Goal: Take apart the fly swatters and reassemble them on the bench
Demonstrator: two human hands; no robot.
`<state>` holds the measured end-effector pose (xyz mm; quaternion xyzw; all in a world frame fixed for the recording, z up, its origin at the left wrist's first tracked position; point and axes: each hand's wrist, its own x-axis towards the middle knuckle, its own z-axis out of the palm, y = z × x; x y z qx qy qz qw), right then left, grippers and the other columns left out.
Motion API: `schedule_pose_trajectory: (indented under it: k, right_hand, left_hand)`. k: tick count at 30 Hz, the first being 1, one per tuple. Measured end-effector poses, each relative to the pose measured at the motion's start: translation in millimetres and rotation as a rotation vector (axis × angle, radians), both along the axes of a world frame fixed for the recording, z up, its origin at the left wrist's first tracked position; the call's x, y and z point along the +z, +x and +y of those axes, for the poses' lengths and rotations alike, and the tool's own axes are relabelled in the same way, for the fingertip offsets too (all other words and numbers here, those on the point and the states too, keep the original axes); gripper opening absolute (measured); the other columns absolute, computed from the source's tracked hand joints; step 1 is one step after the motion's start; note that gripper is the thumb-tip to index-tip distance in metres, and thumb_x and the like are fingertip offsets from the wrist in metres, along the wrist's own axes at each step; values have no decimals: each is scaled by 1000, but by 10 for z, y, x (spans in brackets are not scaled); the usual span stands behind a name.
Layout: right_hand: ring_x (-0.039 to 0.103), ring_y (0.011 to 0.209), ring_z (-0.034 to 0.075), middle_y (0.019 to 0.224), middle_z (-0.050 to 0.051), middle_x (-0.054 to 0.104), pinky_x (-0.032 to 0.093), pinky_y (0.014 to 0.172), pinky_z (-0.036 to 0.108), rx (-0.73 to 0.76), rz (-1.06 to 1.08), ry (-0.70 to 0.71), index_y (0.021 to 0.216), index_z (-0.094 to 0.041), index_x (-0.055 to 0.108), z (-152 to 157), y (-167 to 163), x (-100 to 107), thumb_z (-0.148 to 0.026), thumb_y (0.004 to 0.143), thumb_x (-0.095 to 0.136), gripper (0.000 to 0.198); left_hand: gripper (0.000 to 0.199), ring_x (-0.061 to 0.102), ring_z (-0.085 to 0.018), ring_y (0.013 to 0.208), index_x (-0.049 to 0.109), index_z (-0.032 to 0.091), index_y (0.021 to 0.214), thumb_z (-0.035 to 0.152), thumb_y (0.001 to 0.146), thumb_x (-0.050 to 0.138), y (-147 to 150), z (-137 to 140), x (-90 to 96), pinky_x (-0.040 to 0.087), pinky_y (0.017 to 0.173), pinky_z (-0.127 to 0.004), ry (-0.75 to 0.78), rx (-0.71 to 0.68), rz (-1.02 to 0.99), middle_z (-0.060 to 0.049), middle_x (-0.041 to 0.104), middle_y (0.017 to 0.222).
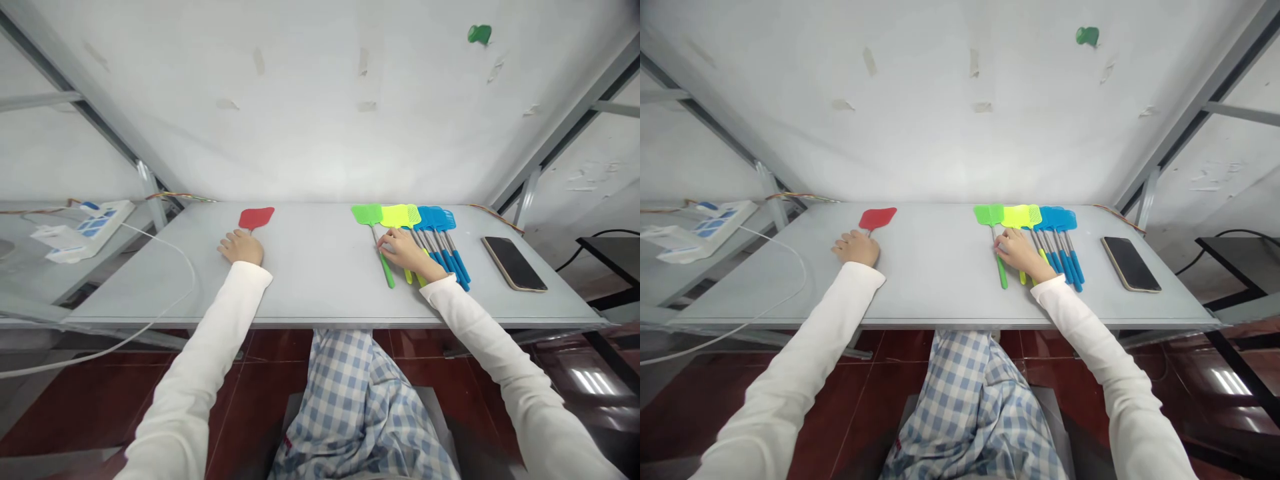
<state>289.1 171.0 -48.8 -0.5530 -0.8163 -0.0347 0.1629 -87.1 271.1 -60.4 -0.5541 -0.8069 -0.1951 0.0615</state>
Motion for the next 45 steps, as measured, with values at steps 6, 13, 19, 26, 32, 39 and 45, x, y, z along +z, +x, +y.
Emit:
schedule_pose_trajectory:
  k: [6, 13, 19, 26, 32, 39, 45]
  right_hand:
    - [51, 109, 27, 120, 16, 52, 41, 96, 44, 64, 16, 125, 109, -17, 62, -23, -98, 150, -23, 92, 44, 26]
    - [28, 143, 25, 147, 13, 41, 28, 115, 52, 175, -77, 332, 137, -19, 45, 91, -555, 248, -18, 96, 31, 44]
    - [47, 128, 25, 108, 14, 67, 27, 114, 49, 60, -233, 353, 116, -13, 62, 309, -415, 196, -22, 99, 28, 39]
    - [50, 121, 25, 98, 9, 69, 28, 113, 47, 26, -243, 351, 101, -20, 70, 329, -273, 205, -28, 99, 37, 34]
    - [48, 127, 23, 98, 7, 70, 29, 112, 46, 25, -179, 345, 104, -23, 69, 339, -306, 171, -26, 98, 39, 31]
    - [42, 135, 22, 105, 7, 69, 27, 113, 47, 22, -164, 374, 110, -25, 66, 356, -244, 112, -21, 99, 35, 33]
    - [45, 132, 23, 109, 7, 69, 29, 109, 47, 2, -173, 322, 112, -26, 64, 356, -236, 133, -30, 101, 34, 32]
  left_hand:
    - [37, 50, -38, 115, 58, 10, 115, 13, 86, 34, 119, -87, 20, 38, 92, -53, 12, -241, 94, -24, 56, 117]
    - [39, 60, -19, 93, 52, 23, 129, 23, 98, 28, 929, -275, 125, 46, 87, -34, 105, -1162, 153, -11, 54, 117]
    - [41, 59, -20, 98, 57, 16, 118, 38, 100, 28, 1395, -281, 198, 44, 91, -33, 258, -1217, 59, -13, 59, 108]
    - [44, 61, -21, 91, 61, 19, 114, 46, 98, 30, 1314, -135, 165, 42, 77, -31, 119, -1107, 170, -12, 65, 102]
    - [42, 64, -19, 84, 60, 24, 113, 46, 99, 27, 1229, -171, 210, 37, 63, -27, 37, -1075, 162, -8, 68, 104]
    - [39, 65, -18, 82, 60, 25, 103, 41, 100, 25, 1247, -231, 304, 34, 61, -28, -25, -1061, 84, -3, 72, 96]
    - [39, 65, -20, 81, 62, 25, 102, 43, 99, 27, 1185, -196, 325, 31, 60, -29, 10, -1040, 144, -4, 72, 95]
